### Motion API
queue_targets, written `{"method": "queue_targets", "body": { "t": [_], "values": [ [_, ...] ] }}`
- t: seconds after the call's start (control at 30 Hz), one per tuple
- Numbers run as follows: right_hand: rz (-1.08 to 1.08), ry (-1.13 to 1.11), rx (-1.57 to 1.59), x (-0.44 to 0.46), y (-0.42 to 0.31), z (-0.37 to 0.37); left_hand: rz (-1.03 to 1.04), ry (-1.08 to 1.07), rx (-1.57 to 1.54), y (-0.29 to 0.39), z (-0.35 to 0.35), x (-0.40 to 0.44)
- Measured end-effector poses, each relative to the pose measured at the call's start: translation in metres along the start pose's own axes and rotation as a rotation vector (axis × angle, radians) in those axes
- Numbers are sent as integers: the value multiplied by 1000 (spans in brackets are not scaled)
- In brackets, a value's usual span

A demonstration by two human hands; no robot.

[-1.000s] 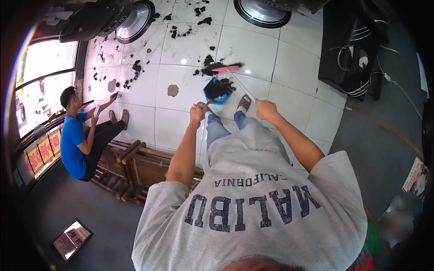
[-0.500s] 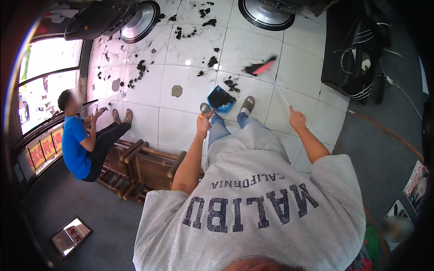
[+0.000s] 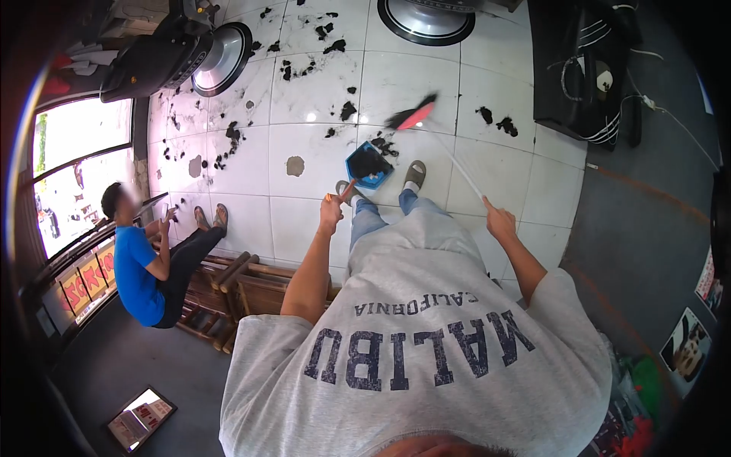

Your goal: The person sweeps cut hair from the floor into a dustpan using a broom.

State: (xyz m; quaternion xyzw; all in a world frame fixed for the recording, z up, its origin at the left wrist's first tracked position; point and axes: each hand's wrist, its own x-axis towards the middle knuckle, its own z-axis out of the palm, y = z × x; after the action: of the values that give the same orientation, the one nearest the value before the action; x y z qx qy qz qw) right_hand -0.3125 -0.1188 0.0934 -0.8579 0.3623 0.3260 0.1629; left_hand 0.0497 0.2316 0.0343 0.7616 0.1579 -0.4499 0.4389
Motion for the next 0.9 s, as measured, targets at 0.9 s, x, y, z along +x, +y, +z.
{"method": "queue_targets", "body": {
  "t": [0.9],
  "values": [
    [270, -182, 511, 73, -9, 5, 179, -126, 111, 31, 72, 45]
  ]
}}
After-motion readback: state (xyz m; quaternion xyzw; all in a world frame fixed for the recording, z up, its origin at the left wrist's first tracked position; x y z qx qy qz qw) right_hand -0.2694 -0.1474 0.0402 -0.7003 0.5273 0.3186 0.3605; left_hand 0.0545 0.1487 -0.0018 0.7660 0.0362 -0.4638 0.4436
